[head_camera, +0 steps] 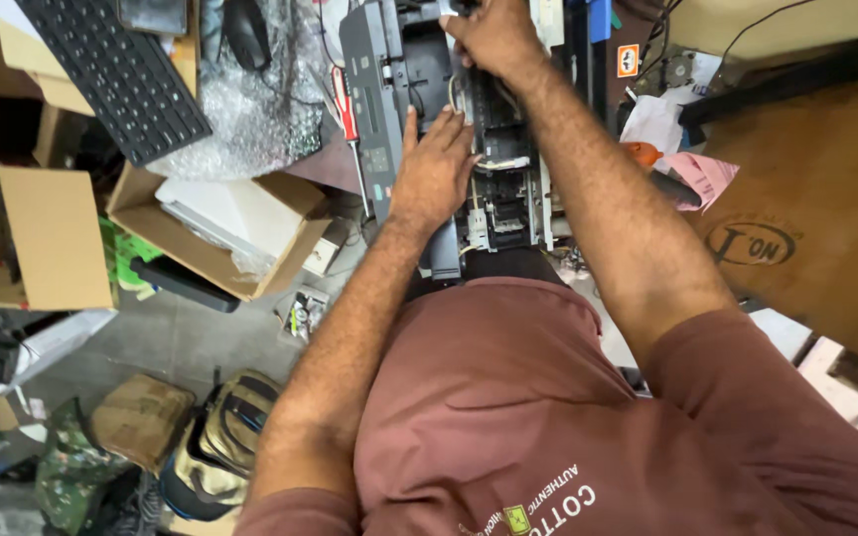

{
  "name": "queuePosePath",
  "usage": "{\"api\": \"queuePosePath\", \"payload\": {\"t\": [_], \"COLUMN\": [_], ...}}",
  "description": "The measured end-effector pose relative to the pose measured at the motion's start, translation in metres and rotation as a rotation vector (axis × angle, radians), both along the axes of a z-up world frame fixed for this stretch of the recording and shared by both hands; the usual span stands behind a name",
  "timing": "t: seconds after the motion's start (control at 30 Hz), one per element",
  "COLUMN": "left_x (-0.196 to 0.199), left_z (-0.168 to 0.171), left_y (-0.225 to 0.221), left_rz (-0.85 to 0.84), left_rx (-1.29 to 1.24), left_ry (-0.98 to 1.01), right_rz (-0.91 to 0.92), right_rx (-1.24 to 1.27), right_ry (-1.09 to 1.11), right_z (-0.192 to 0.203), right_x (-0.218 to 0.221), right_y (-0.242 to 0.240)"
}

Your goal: The person works on the internal components of a printer by hand, manipulating cables and small parts inside the chassis.

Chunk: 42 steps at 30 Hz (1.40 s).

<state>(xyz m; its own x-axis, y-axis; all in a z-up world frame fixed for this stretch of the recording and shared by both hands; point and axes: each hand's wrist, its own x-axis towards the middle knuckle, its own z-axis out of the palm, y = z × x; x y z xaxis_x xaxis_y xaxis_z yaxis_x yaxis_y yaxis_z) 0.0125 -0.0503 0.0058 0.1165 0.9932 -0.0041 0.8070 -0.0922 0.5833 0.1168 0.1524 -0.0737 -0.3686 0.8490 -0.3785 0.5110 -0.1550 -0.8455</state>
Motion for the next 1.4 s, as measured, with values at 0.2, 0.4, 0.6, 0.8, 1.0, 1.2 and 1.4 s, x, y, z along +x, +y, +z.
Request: {"api": "queuePosePath", "payload": {"t": [0.2,0.4,0.6,0.8,1.0,1.2,1.4], "left_x": [-0.002,-0.006,-0.011,-0.011,-0.014,-0.016,-0.013], "left_z": [0.003,0.003,0.0,-0.016,-0.02,-0.006,-0.007], "left_y": [-0.001,-0.001,-0.005,-0.016,-0.012,-0.014,-0.008], "left_rz": [-0.035,-0.056,-0.087,0.067,0.272,0.234,0.158], "left_rx": [0.016,-0.013,0.0,0.123,0.175,0.215,0.164], "left_ry": [-0.004,-0.061,-0.089,-0.262,-0.15,-0.213,-0.154], "right_rz": [-0.044,0.042,0.067,0.021,0.063,0.129,0.142], "right_rx": [-0.241,-0.253,-0.154,-0.132,0.008,0.077,0.137], "right_ry": [0.306,0.247,0.247,0.182,0.091,0.104,0.17], "right_z": [0.029,0.057,0.059,0.065,0.049,0.036,0.025], "right_x": [0.002,0.02,0.033,0.036,0.043,0.05,0.053], "right_y": [-0.014,-0.053,-0.081,-0.093,-0.097,-0.101,-0.097]}}
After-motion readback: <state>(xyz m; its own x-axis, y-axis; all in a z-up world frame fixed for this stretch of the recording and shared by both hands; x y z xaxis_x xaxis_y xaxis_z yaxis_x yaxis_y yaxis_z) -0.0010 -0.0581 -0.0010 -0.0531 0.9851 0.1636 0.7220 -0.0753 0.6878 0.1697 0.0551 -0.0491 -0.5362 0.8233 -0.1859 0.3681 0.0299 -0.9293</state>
